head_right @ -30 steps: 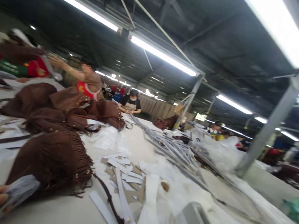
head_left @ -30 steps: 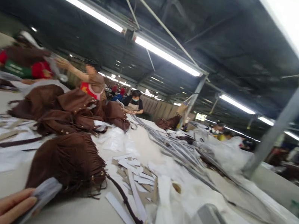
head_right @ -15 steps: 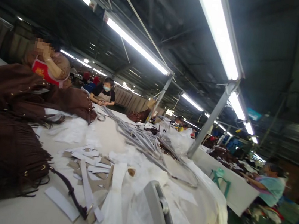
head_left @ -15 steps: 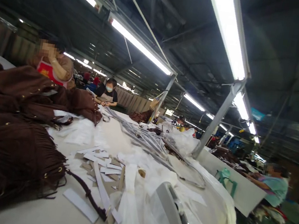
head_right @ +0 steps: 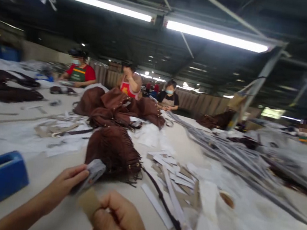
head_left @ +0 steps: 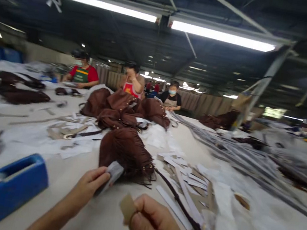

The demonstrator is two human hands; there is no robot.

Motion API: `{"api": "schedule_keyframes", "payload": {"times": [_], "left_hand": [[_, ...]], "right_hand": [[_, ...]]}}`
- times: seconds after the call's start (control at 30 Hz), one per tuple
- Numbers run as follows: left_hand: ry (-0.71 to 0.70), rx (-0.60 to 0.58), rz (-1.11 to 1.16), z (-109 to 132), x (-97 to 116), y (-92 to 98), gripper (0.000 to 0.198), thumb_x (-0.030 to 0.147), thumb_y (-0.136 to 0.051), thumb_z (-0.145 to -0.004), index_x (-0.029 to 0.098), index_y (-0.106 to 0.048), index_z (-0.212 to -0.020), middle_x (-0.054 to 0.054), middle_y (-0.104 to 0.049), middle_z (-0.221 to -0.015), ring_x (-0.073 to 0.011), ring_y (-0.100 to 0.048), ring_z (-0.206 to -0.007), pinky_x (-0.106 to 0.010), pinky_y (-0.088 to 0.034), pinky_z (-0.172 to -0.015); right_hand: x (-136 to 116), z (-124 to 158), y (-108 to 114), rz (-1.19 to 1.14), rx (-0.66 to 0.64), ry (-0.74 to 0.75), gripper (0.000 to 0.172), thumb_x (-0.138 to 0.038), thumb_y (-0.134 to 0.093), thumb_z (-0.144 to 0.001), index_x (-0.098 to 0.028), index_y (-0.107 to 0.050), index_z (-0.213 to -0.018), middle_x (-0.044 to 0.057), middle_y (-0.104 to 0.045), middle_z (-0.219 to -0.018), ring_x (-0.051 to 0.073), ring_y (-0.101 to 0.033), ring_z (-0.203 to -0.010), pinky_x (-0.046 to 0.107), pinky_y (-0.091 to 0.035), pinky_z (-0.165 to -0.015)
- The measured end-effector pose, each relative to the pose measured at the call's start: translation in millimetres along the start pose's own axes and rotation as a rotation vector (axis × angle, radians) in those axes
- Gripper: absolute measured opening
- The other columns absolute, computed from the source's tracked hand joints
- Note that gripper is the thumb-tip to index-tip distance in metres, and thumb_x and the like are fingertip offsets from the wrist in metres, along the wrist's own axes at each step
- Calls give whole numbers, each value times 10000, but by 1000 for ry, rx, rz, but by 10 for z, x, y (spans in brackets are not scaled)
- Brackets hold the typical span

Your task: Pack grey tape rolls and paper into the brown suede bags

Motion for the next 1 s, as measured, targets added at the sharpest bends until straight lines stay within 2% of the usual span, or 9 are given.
{"api": "schedule_keyframes", "payload": {"times": [0.13, 0.27, 0.57, 1.0], "left_hand": [[-20, -41, 127, 9, -51, -77, 405, 564, -605, -748, 161, -567, -728, 24, -517, -662, -120, -420, -615, -214, -306, -575], [-51, -60, 149, 13, -92, -86, 390, 543, -580, -783, 160, -535, -728, 30, -475, -667, -116, -389, -632, -218, -289, -594], [-58, -70, 117, 6, -78, -49, 402, 547, -567, -794, 147, -535, -764, 37, -435, -674, -112, -359, -637, -221, -273, -581], [-75, -78, 73, 6, -109, -41, 394, 543, -546, -803, 154, -522, -745, 42, -443, -662, -108, -367, -618, -220, -269, -569]], "right_hand": [[356, -514, 52, 87, 107, -49, 341, -517, -560, -749, -195, -480, -672, -43, -539, -458, 83, -477, -355, 189, -366, -366], [513, -713, 92, 122, 169, -111, 273, -449, -550, -669, -181, -500, -681, -40, -558, -535, 101, -549, -383, 187, -384, -340], [508, -923, -2, 133, 183, -122, 235, -407, -539, -617, -181, -501, -669, -44, -563, -499, 100, -531, -354, 185, -356, -320], [436, -870, 84, 145, 229, -115, 181, -362, -492, -596, -186, -504, -637, -55, -564, -469, 86, -512, -334, 170, -344, -305]]}}
Point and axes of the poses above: each hand's wrist, its own z-axis away from the middle knuckle, its own y-axis out of the back of the hand, x = y × z, the point moved 2 cm from there along -z, towards the middle knuckle
